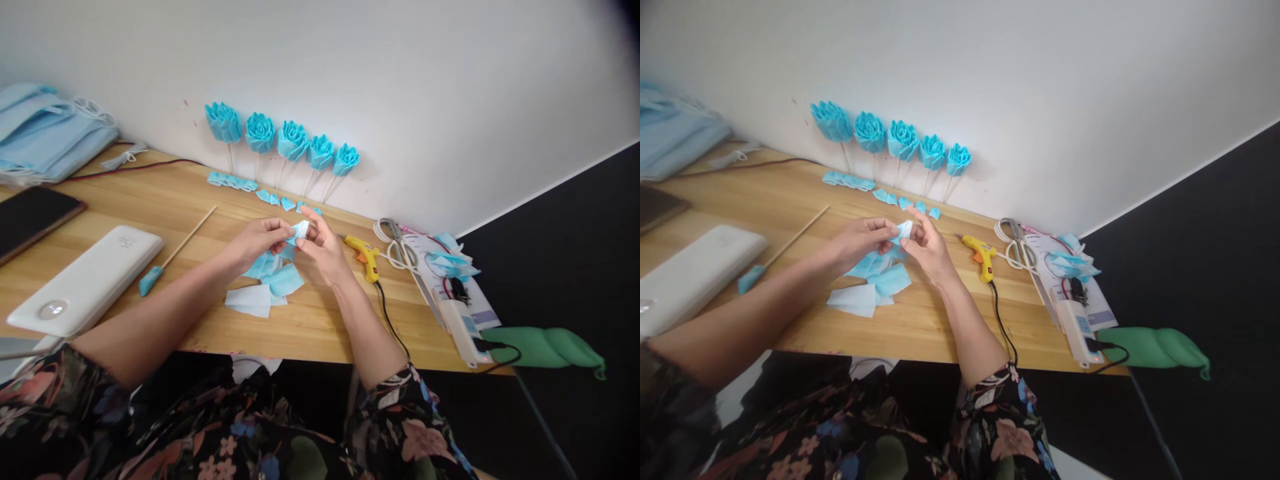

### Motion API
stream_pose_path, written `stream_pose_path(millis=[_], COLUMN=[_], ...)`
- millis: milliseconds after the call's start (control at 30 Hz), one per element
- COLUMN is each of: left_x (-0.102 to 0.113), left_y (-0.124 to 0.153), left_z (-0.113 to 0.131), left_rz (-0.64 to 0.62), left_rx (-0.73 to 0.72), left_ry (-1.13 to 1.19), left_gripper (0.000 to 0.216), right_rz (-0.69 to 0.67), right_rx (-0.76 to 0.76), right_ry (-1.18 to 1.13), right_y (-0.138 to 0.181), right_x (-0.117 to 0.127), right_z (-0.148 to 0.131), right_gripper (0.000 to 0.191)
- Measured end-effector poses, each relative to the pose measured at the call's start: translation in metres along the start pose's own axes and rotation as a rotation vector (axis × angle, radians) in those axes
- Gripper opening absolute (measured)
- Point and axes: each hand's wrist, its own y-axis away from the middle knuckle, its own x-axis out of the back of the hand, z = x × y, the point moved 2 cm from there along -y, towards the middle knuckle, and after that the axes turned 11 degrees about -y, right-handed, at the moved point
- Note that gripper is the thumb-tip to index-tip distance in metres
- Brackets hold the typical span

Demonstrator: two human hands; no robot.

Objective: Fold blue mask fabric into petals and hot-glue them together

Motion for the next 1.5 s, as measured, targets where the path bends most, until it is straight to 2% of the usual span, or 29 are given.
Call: stream_pose_path(millis=[200,500,733,967,1133,1267,1400,1500], left_x=[0.000,-0.001,-0.001,-0.002,-0.004,-0.003,-0.002,-0.001], left_y=[-0.001,-0.003,0.001,0.002,0.002,0.002,0.000,-0.001], left_z=[0.000,-0.005,0.003,0.007,0.007,0.004,-0.001,-0.002], left_rz=[-0.040,-0.090,-0.022,0.055,0.065,0.020,-0.091,-0.091], left_rx=[-0.010,-0.014,-0.029,-0.083,-0.090,-0.066,-0.016,-0.017], left_ry=[-0.016,0.074,-0.034,-0.107,-0.118,-0.085,0.048,0.038], left_gripper=[0.027,0.029,0.024,0.025,0.021,0.021,0.025,0.026], right_rz=[-0.023,0.017,-0.008,0.033,0.050,0.065,0.109,0.134], right_rx=[0.022,0.000,0.014,0.035,0.048,0.053,0.075,0.074], right_ry=[0.004,-0.031,-0.014,0.034,0.015,0.035,0.040,0.034], right_y=[0.000,-0.001,-0.001,-0.002,-0.003,-0.003,-0.004,-0.006], right_x=[0.001,0.003,0.004,0.005,0.005,0.005,0.008,0.011], right_z=[0.000,-0.001,-0.001,0.001,0.001,0.002,0.003,0.003], right_gripper=[0.058,0.059,0.058,0.055,0.055,0.058,0.057,0.056])
